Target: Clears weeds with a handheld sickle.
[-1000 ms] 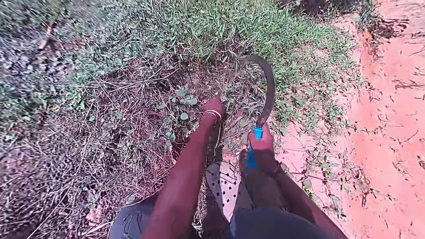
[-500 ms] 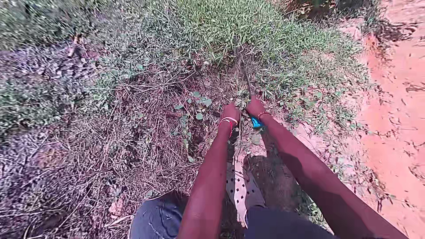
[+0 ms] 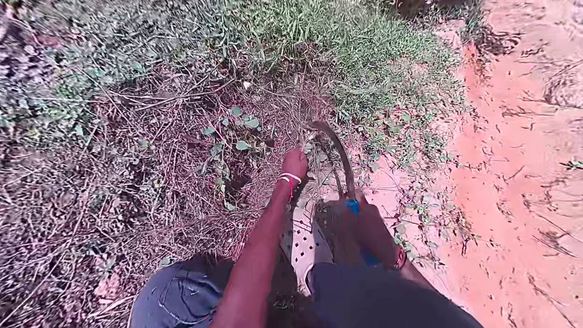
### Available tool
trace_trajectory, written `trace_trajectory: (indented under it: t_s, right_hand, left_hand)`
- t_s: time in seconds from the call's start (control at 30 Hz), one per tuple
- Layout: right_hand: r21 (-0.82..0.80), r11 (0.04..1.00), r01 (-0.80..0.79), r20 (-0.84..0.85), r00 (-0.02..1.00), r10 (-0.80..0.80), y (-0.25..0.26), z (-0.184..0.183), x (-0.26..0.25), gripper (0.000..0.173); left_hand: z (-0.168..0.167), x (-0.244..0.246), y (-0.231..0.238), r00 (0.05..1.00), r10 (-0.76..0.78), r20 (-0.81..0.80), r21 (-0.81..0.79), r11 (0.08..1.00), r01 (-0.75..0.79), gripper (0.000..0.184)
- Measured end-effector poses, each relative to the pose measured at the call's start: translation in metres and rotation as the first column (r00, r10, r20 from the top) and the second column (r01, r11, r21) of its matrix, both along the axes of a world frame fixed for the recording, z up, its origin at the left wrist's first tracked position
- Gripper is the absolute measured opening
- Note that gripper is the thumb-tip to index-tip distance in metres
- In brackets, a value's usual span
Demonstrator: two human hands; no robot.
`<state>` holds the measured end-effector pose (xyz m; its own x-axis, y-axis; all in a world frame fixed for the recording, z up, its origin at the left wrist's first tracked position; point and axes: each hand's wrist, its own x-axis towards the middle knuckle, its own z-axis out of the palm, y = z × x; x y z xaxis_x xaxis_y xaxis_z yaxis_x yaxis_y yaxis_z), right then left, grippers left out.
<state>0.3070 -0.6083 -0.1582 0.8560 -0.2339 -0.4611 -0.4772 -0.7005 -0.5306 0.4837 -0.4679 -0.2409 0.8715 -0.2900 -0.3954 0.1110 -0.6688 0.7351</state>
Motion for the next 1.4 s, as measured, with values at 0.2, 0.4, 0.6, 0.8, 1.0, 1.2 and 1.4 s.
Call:
trace_trajectory:
  t_s: [0.2,0.4,0.6,0.8,1.0,1.2,1.4]
  right_hand:
    - [0.078,0.997,0.029,0.243,0.969,-0.047,0.007,0.006,0.018,0.054]
    - [-0.205,0.978,0.037,0.453,0.889,0.062,-0.023,0.014,0.191,0.044]
    - [-0.04,0.985,0.166,0.07,0.984,-0.162,-0.064,-0.068,0.269,0.066]
    - [0.138,0.956,0.257,0.077,0.96,-0.269,-0.06,-0.078,0.132,0.05]
    - [0.01,0.974,0.225,0.008,0.974,-0.225,-0.056,-0.018,0.077,0.051]
    - [-0.077,0.976,0.204,0.148,0.97,-0.191,-0.048,-0.031,-0.04,0.047]
    - [0.034,0.989,0.143,0.369,0.918,-0.145,-0.043,-0.004,0.043,0.042]
  left_hand:
    - [0.026,-0.004,-0.002,0.998,0.064,0.014,0.073,0.995,-0.064,0.041]
    - [0.034,0.003,0.007,1.0,0.006,-0.029,0.168,0.986,-0.001,0.04]
    - [0.021,0.001,0.005,0.998,0.042,-0.05,0.115,0.993,-0.036,0.039]
    - [0.015,-0.008,0.018,1.0,0.013,-0.024,0.085,0.996,-0.011,0.039]
    - [0.026,-0.015,0.018,0.999,0.036,-0.027,0.067,0.997,-0.034,0.041]
    - [-0.021,-0.033,0.065,0.992,0.093,-0.081,0.037,0.995,-0.09,0.041]
    - [-0.007,-0.044,0.059,0.979,0.203,0.034,-0.015,0.979,-0.203,0.038]
